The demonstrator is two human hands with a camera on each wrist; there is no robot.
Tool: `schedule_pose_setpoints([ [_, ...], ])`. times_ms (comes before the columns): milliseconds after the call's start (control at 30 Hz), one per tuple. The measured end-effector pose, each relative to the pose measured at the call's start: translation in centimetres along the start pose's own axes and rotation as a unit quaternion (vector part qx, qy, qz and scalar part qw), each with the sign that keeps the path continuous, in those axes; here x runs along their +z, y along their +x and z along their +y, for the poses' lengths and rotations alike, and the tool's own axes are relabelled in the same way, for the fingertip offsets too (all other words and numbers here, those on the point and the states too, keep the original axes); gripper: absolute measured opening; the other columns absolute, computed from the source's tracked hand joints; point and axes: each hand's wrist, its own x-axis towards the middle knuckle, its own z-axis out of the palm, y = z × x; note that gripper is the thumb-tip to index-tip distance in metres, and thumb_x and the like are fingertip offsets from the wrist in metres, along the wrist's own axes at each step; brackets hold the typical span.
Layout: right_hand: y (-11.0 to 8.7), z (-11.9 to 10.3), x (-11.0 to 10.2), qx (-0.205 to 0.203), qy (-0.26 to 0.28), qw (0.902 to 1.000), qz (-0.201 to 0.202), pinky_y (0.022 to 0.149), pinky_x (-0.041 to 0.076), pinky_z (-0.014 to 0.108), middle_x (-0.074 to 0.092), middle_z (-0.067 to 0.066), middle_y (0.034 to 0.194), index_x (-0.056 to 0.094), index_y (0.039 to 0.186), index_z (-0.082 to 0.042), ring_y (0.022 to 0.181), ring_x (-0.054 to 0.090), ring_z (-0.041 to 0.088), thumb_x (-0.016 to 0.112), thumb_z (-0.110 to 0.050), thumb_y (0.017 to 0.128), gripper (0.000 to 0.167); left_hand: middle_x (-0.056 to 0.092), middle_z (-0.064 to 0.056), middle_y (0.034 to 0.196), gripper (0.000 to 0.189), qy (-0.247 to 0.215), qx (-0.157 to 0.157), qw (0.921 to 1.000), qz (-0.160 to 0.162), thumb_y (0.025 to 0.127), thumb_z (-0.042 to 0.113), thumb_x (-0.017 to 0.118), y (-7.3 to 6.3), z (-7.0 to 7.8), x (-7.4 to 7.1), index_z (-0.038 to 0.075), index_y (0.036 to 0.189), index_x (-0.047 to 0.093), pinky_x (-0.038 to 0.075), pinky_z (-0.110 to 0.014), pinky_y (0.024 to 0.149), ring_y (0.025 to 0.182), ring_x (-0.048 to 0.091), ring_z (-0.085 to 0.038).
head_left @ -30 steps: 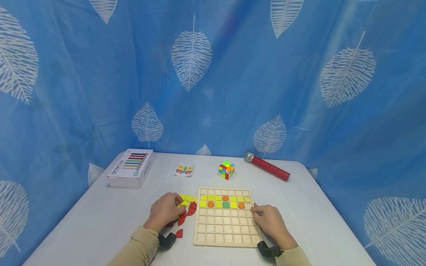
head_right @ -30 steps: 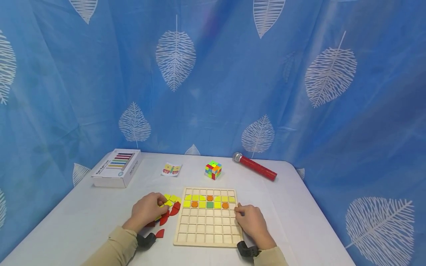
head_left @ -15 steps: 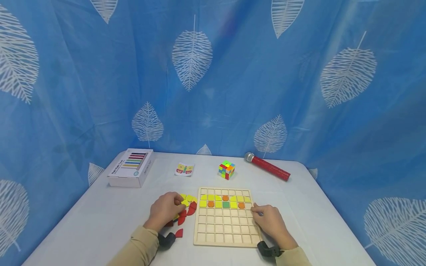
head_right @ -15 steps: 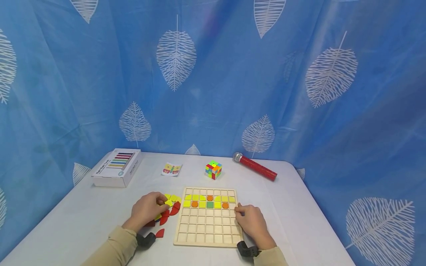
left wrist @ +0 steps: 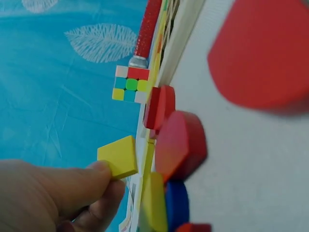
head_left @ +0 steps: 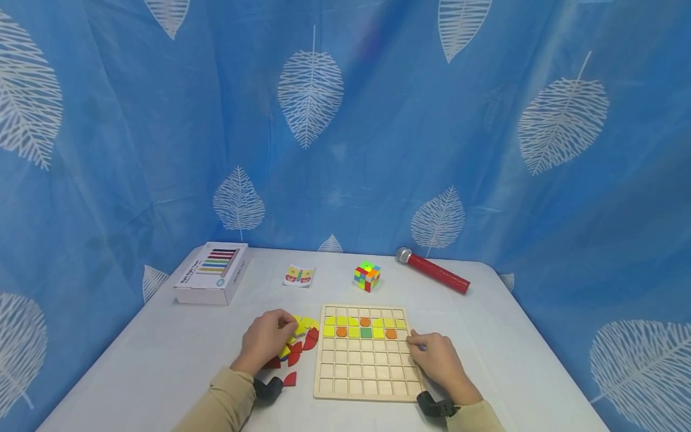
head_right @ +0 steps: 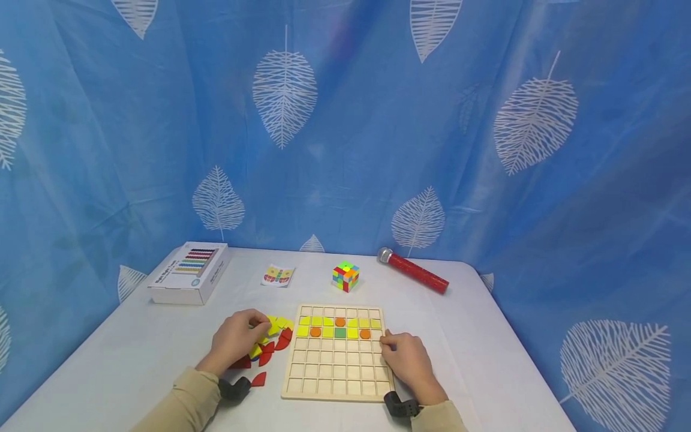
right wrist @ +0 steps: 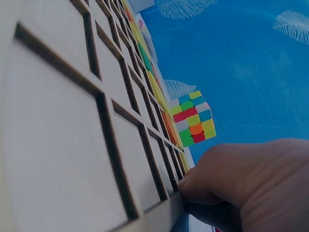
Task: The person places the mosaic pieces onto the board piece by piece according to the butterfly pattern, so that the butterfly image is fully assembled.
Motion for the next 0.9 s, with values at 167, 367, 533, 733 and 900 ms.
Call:
schedule_pose_setpoints([
  [167,-0.1,0.2,0.0,-0.001,0.01,1.0,-0.001,0.104,0.048,0.057,0.072,0.011,0.127,0.081,0.106,-0.008,0.122,0.066,0.037,0.07,-0.01,0.089,0.02,0.071,0.0,0.097,0.015,-0.039,0.006,0.9992,-0.01,0.092,0.027,0.077,0.1,0.5,-0.1,0.015,0.102,0.075,0.048,-0.026,0.066,0.076,0.056,-0.015],
  [367,0.0,0.4,0.1,-0.01,0.015,0.9998,0.006,0.103,0.049,0.056,0.073,0.01,0.125,0.081,0.105,-0.008,0.121,0.067,0.037,0.071,-0.01,0.089,0.019,0.07,0.003,0.094,0.01,-0.076,0.028,0.9957,-0.044,0.092,0.027,0.076,0.6,2.5,0.5,0.018,0.097,0.076,0.051,-0.031,0.069,0.081,0.058,-0.016],
  [533,0.1,0.6,0.2,-0.017,0.022,0.9996,0.006,0.102,0.05,0.055,0.074,0.01,0.123,0.081,0.105,-0.008,0.119,0.068,0.036,0.071,-0.01,0.088,0.02,0.069,0.005,0.088,0.008,-0.085,0.065,0.9907,-0.083,0.092,0.026,0.077,1.1,5.6,2.1,0.018,0.093,0.076,0.051,-0.032,0.071,0.078,0.058,-0.015],
  [733,0.1,0.8,0.0,-0.013,0.019,0.9997,0.01,0.102,0.05,0.055,0.074,0.007,0.123,0.081,0.106,-0.007,0.119,0.068,0.035,0.07,-0.011,0.087,0.022,0.068,0.007,0.08,0.009,-0.071,0.115,0.9817,-0.134,0.093,0.026,0.075,2.1,10.4,4.8,0.018,0.089,0.077,0.048,-0.033,0.066,0.073,0.059,-0.014],
  [900,0.1,0.9,-0.3,-0.019,0.03,0.9992,0.018,0.102,0.051,0.054,0.075,0.007,0.12,0.081,0.105,-0.007,0.117,0.069,0.035,0.071,-0.01,0.087,0.021,0.067,0.011,0.077,0.009,-0.046,0.147,0.9777,-0.143,0.092,0.024,0.075,2.4,13.4,7.7,0.02,0.084,0.077,0.045,-0.031,0.06,0.069,0.057,-0.011],
])
